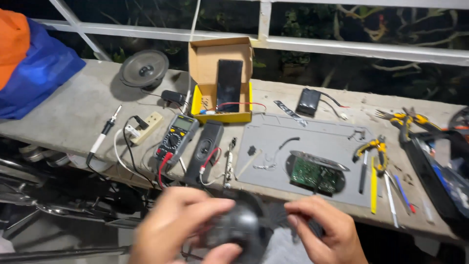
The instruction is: Wiring and soldering a speaker to a circuit board on a repair bench.
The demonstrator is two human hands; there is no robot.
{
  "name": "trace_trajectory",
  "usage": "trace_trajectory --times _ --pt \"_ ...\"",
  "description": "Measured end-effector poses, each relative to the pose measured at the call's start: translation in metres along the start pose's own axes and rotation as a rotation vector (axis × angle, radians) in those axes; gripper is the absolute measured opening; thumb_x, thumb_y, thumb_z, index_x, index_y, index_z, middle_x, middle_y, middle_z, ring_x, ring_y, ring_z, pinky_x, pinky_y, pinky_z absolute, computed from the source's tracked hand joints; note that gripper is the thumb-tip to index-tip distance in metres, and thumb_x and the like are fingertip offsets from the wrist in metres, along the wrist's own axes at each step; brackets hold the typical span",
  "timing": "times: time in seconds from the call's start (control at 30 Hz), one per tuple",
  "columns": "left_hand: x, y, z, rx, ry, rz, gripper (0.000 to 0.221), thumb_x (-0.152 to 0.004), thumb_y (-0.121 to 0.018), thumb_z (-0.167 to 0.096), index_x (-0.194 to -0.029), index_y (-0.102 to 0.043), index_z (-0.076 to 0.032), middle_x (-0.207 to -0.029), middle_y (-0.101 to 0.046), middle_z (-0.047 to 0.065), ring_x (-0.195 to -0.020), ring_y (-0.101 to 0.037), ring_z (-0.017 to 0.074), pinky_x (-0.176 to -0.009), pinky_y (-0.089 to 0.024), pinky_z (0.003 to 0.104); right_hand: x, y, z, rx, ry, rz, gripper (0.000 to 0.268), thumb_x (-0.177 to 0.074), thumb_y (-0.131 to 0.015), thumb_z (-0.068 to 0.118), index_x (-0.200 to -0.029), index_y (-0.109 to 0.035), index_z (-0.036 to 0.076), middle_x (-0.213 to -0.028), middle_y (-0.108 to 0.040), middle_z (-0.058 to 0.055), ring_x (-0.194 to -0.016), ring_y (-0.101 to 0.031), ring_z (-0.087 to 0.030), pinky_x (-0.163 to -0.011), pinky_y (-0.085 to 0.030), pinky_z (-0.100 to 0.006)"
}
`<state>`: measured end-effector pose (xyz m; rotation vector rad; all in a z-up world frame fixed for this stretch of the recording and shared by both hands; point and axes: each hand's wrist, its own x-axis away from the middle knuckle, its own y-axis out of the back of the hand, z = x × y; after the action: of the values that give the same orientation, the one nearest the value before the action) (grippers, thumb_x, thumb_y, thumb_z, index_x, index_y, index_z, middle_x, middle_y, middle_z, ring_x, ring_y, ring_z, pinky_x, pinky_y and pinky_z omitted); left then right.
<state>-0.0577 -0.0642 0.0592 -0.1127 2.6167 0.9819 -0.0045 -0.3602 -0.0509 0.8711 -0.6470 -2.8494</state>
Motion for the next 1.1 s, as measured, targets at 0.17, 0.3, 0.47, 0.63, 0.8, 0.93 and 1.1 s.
trace_trajectory --times 0.17,0.3,0.47,0.63,0.8,0.93,1.1 --pt "0.041 -0.118 0.046 0.805 0.563 0.353 0.051 -0.093 -0.091 -0.029 -0.140 -0.091 -0.010 -0.104 -0.075 0.008 -0.079 -0.075 0.0188 -0.068 -0.062 0.029 0.012 0.040 0.000 0.103 -0.144 -0.080 0.014 -0.101 -0.080 0.010 -0.112 -0.089 0.009 -0.105 -0.090 -0.003 -0.093 -0.084 -0.012 -0.087 -0.064 -0.026" --pt "0.061 -0.164 0.055 1.285 1.259 0.258 0.047 -0.107 -0.075 -0.027 -0.148 -0.081 -0.006 -0.087 -0.074 0.023 -0.064 -0.068 0.0313 -0.054 -0.051 0.036 -0.007 0.049 0.003 0.178 -0.086 -0.132 0.013 -0.102 -0.081 0.004 -0.113 -0.087 0.008 -0.103 -0.087 -0.004 -0.091 -0.079 -0.012 -0.084 -0.064 -0.026" --pt "0.068 -0.207 0.055 1.363 1.279 0.058 0.036 -0.112 -0.071 -0.033 -0.138 -0.082 -0.011 -0.078 -0.070 0.012 -0.056 -0.066 0.0185 -0.048 -0.050 0.029 -0.064 0.009 -0.039 0.408 0.248 0.192 0.016 -0.102 -0.082 0.009 -0.118 -0.080 0.010 -0.110 -0.082 -0.008 -0.099 -0.075 -0.030 -0.088 -0.061 -0.043" --pt "0.074 -0.253 0.080 1.408 1.188 -0.196 0.041 -0.104 -0.076 -0.033 -0.134 -0.084 -0.006 -0.063 -0.059 0.017 -0.052 -0.057 0.0217 -0.046 -0.044 0.033 -0.110 -0.040 -0.060 0.792 0.257 0.536 0.022 -0.097 -0.089 0.032 -0.112 -0.081 0.018 -0.111 -0.082 -0.004 -0.112 -0.066 -0.035 -0.095 -0.052 -0.052" --pt "0.084 -0.264 0.094 1.239 1.107 -0.151 0.051 -0.102 -0.070 -0.032 -0.136 -0.088 0.003 -0.071 -0.067 0.021 -0.054 -0.057 0.0293 -0.049 -0.045 0.038 -0.120 -0.070 -0.078 1.008 0.343 0.608 0.013 -0.106 -0.072 0.029 -0.104 -0.070 0.016 -0.080 -0.078 -0.008 -0.084 -0.067 -0.034 -0.105 -0.048 -0.052" --pt "0.081 -0.270 0.110 1.246 1.069 -0.107 0.055 -0.100 -0.070 -0.032 -0.138 -0.088 0.004 -0.068 -0.069 0.023 -0.049 -0.057 0.0308 -0.046 -0.043 0.037 -0.123 -0.073 -0.094 1.020 0.370 0.552 0.017 -0.095 -0.072 -0.001 -0.100 -0.066 0.015 -0.073 -0.071 -0.005 -0.075 -0.065 -0.033 -0.105 -0.050 -0.050" --pt "0.068 -0.265 0.123 1.295 0.963 -0.148 0.054 -0.104 -0.068 -0.026 -0.146 -0.084 0.003 -0.080 -0.076 0.021 -0.058 -0.062 0.0277 -0.046 -0.049 0.040 -0.157 -0.038 -0.092 0.697 -0.041 0.538 0.038 -0.094 -0.068 0.007 -0.131 -0.074 0.014 -0.104 -0.080 -0.014 -0.100 -0.069 -0.042 -0.100 -0.052 -0.053"
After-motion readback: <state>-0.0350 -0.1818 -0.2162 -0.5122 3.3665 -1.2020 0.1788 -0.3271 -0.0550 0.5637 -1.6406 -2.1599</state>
